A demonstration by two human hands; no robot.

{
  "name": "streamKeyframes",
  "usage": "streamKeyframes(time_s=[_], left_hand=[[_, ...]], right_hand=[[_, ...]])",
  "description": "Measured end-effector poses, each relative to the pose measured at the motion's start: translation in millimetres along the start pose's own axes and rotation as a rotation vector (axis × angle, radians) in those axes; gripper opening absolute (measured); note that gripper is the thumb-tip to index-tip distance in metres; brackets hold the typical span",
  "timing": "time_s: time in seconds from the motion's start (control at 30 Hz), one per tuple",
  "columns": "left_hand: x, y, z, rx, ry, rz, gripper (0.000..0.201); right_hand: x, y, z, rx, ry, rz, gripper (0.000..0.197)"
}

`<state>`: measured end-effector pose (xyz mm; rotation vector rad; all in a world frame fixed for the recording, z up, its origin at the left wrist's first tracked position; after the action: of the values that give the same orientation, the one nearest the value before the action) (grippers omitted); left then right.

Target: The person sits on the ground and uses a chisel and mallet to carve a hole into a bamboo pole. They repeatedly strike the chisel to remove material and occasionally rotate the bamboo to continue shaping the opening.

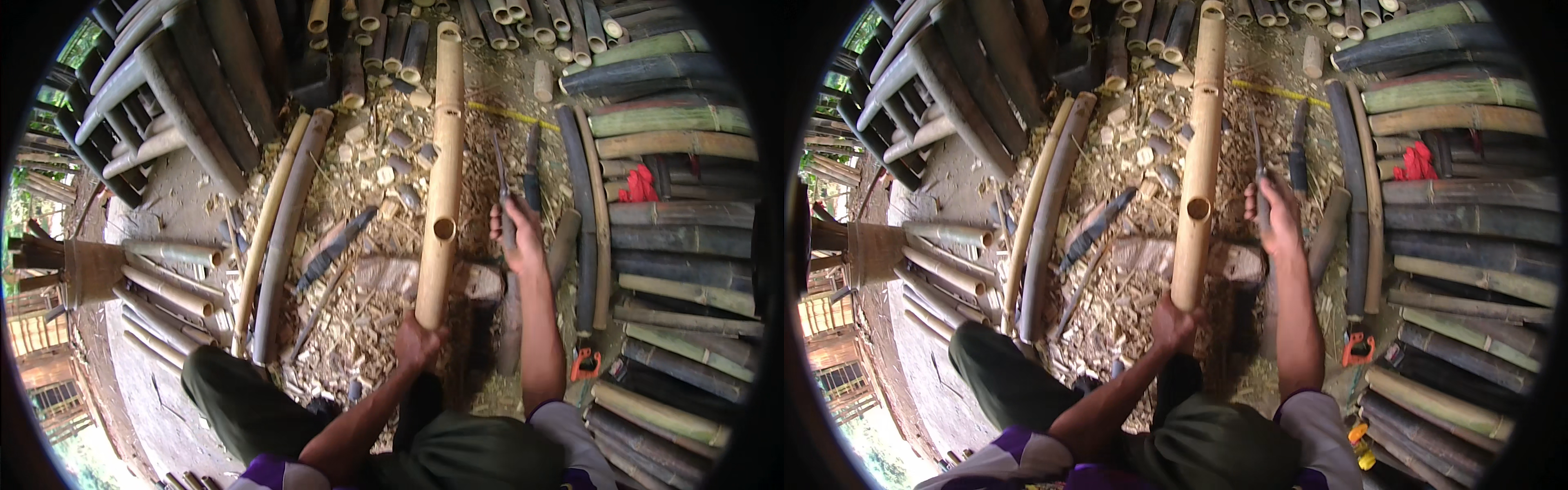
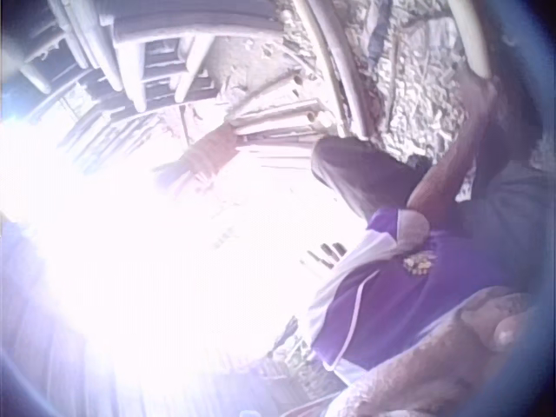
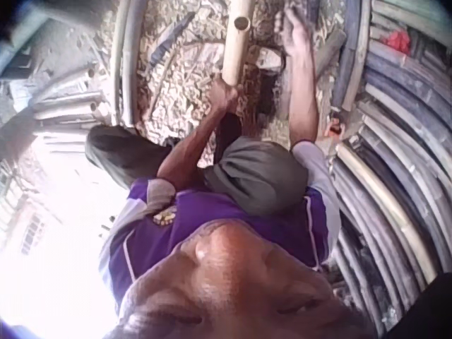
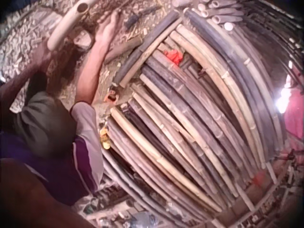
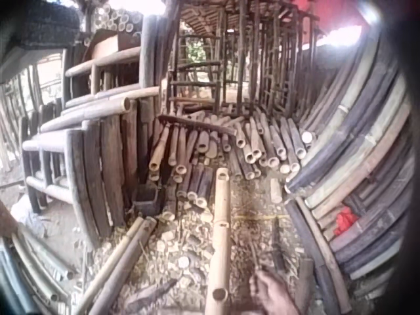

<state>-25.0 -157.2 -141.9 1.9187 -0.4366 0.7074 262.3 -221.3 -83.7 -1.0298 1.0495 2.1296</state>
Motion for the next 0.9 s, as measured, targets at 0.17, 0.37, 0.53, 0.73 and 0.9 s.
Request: streamKeyframes(time_s=[0.17, 0.37, 0.53, 0.73, 0.9], left_hand=[[-11.0, -8.0, -5.0, -0.021, 0.111, 0.088, 0.065], [88.9, 14.6, -38.1, 0.105, -0.564, 1.063, 0.056], [127.3, -34.2, -29.1, -0.273, -1.132, 1.551, 0.048], [121.8, -63.6, -17.8, -0.437, -1.160, 1.712, 0.046], [133.9, -65.2, -13.7, -0.501, -1.207, 1.724, 0.048]], right_hand=[[69.4, 115.5, 14.9, -0.124, -0.067, 0.173, 0.022], [74.2, 185.6, -10.3, 0.109, 0.058, 0.088, 0.026], [49.1, 193.0, 2.5, 0.087, 0.152, 0.003, 0.024], [47.7, 187.1, 8.7, -0.010, 0.528, -0.043, 0.022], [29.8, 189.7, 21.0, -0.149, 1.367, -0.296, 0.022]])
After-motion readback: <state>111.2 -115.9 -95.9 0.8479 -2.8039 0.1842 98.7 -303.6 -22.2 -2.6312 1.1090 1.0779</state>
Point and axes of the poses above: each hand's wrist, its own y-axis away from the middle knuckle, its own z-axis out of the palm, x = y × z, the point moved 6 cm from there along -y, towards the middle knuckle, and after that the axes turned 6 degrees about -x, right-handed, at the moved point
